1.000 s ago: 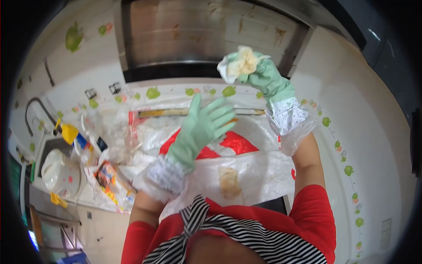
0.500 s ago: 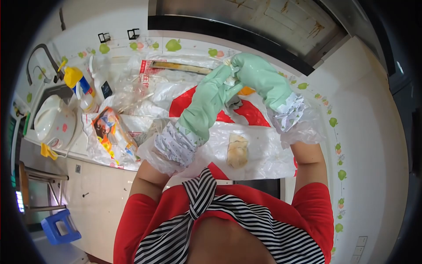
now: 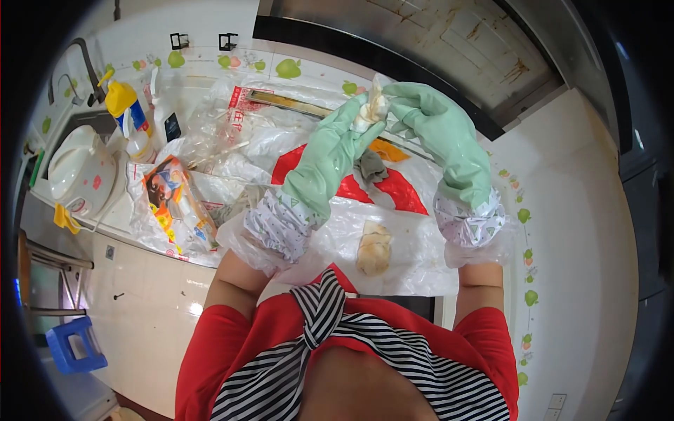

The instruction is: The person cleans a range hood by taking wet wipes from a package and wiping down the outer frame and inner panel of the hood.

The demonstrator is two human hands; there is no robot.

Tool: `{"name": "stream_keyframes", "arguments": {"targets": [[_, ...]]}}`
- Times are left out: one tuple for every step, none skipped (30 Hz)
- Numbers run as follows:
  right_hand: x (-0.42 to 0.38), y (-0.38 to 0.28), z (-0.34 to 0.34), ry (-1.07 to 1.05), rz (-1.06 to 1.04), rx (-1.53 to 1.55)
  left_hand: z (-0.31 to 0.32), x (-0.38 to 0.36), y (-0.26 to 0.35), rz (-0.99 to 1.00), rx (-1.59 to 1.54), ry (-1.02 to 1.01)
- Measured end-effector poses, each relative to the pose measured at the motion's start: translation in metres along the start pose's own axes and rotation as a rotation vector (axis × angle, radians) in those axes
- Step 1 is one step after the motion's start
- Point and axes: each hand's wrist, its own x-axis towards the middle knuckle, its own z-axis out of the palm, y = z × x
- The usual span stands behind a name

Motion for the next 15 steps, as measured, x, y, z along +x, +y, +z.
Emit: {"name": "stream_keyframes", "arguments": {"targets": [[0.002, 0.003, 0.001, 0.046, -0.030, -0.062, -0.001, 0.000, -0.001, 0.003, 0.018, 0.021], [0.004, 0.010, 0.002, 0.092, -0.060, -0.125, 0.002, -0.001, -0.001, 0.024, 0.070, 0.029], [0.006, 0.018, 0.004, 0.137, -0.089, -0.188, 0.007, -0.003, -0.001, 0.046, 0.122, 0.037], [0.006, 0.025, 0.006, 0.170, -0.156, -0.298, 0.010, -0.005, -0.004, 0.068, 0.170, 0.049], [0.006, 0.032, 0.012, 0.207, -0.228, -0.407, 0.009, -0.004, -0.005, 0.089, 0.214, 0.082], [0.005, 0.038, 0.018, 0.242, -0.299, -0.516, 0.008, -0.003, -0.007, 0.110, 0.257, 0.117], [0.003, 0.043, 0.026, 0.234, -0.349, -0.585, 0.007, -0.002, -0.010, 0.130, 0.299, 0.153], [-0.001, 0.047, 0.035, 0.225, -0.397, -0.654, 0.008, -0.003, -0.013, 0.139, 0.316, 0.196], [-0.004, 0.048, 0.043, 0.216, -0.445, -0.723, 0.010, -0.004, -0.016, 0.146, 0.332, 0.238], [-0.005, 0.046, 0.048, 0.198, -0.370, -0.660, 0.012, -0.006, -0.018, 0.152, 0.350, 0.280], [-0.006, 0.042, 0.053, 0.182, -0.296, -0.598, 0.014, -0.010, -0.019, 0.127, 0.329, 0.211], [-0.005, 0.040, 0.055, 0.168, -0.222, -0.534, 0.017, -0.014, -0.018, 0.101, 0.309, 0.141], [-0.002, 0.044, 0.053, 0.079, -0.105, -0.345, 0.021, -0.020, -0.018, 0.092, 0.314, 0.111], [0.005, 0.053, 0.048, -0.010, 0.012, -0.156, 0.026, -0.025, -0.017, 0.083, 0.319, 0.081], [0.011, 0.063, 0.045, -0.096, 0.129, 0.033, 0.036, -0.033, -0.014, 0.089, 0.348, 0.092]]}}
